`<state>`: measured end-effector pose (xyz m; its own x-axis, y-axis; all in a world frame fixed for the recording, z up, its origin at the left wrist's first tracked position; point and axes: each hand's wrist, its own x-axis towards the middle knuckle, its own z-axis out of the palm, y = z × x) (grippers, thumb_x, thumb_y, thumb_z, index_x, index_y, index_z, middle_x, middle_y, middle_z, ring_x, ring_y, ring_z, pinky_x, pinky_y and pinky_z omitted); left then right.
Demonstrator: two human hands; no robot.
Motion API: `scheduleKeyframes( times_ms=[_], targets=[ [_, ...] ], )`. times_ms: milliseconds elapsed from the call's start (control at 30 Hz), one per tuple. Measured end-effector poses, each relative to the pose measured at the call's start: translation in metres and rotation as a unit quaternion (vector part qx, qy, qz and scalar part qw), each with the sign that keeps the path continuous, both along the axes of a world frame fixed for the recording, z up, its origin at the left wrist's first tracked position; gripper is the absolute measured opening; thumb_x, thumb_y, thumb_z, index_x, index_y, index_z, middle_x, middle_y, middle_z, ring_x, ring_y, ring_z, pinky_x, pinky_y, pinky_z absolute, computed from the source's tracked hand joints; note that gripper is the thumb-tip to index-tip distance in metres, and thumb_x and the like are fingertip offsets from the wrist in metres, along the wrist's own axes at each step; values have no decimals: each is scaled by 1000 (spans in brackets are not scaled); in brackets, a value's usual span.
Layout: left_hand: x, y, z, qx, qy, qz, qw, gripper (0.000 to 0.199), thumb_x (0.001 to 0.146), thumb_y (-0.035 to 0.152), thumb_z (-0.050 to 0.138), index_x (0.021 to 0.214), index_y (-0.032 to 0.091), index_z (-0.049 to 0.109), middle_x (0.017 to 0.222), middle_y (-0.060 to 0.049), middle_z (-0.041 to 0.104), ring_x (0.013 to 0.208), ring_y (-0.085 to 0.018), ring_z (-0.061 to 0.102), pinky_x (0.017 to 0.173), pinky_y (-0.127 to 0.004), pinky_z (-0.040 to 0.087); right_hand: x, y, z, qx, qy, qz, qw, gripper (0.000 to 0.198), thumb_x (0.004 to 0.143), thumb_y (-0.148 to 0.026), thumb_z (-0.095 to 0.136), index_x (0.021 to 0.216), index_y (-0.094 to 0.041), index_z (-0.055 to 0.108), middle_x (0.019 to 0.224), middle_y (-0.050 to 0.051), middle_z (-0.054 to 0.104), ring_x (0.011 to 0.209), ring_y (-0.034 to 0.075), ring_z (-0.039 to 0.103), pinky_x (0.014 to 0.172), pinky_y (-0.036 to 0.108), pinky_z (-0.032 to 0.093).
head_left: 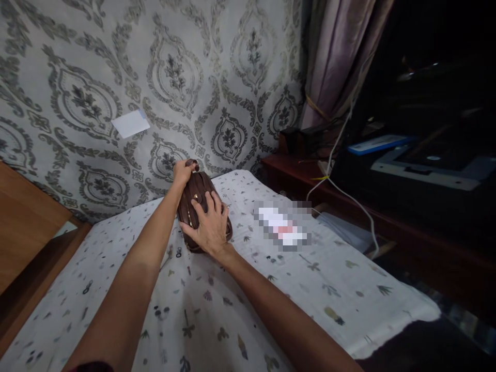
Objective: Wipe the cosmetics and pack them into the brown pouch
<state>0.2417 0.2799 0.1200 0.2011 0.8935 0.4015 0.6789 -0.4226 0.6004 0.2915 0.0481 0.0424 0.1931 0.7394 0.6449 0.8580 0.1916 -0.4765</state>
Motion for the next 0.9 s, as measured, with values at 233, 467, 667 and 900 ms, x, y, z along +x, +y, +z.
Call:
scheduleKeyframes(
  times_ms=[233, 467, 667, 900],
  targets=[
    [-1, -1, -2, 39, -118, -72, 990, 20, 76, 34, 58, 72, 16, 67, 70, -3, 68, 72, -18, 61, 68, -27, 46, 0, 1, -1, 2, -1, -4, 1000, 69, 81, -64, 69, 137, -24, 60, 154, 20, 45, 146, 37, 31, 112, 58, 27],
    [-30, 8, 2, 33, -117, -63, 991, 14, 70, 30, 66, 69, 17, 65, 62, 1, 60, 67, -16, 55, 64, -26, 42, 0, 1, -2, 13, -8, -10, 1000, 68, 84, -64, 67, 136, -22, 60, 154, 21, 44, 146, 37, 31, 112, 57, 28],
    [-61, 4, -4, 22, -57, -13, 998, 21, 71, 35, 69, 59, 19, 61, 48, 3, 48, 63, -19, 55, 60, -27, 40, -1, 2, -4, 23, -9, -14, 1000, 68, 83, -63, 68, 136, -22, 59, 154, 22, 44, 145, 37, 33, 111, 57, 29],
    [-60, -1, -5, 36, 10, 32, 999, 11, 71, 25, 68, 62, 19, 63, 68, -5, 66, 90, -28, 63, 79, -33, 46, -1, 2, -4, 24, -16, -17, 999, 67, 83, -63, 68, 135, -22, 60, 153, 22, 45, 145, 38, 33, 111, 58, 29]
  ],
)
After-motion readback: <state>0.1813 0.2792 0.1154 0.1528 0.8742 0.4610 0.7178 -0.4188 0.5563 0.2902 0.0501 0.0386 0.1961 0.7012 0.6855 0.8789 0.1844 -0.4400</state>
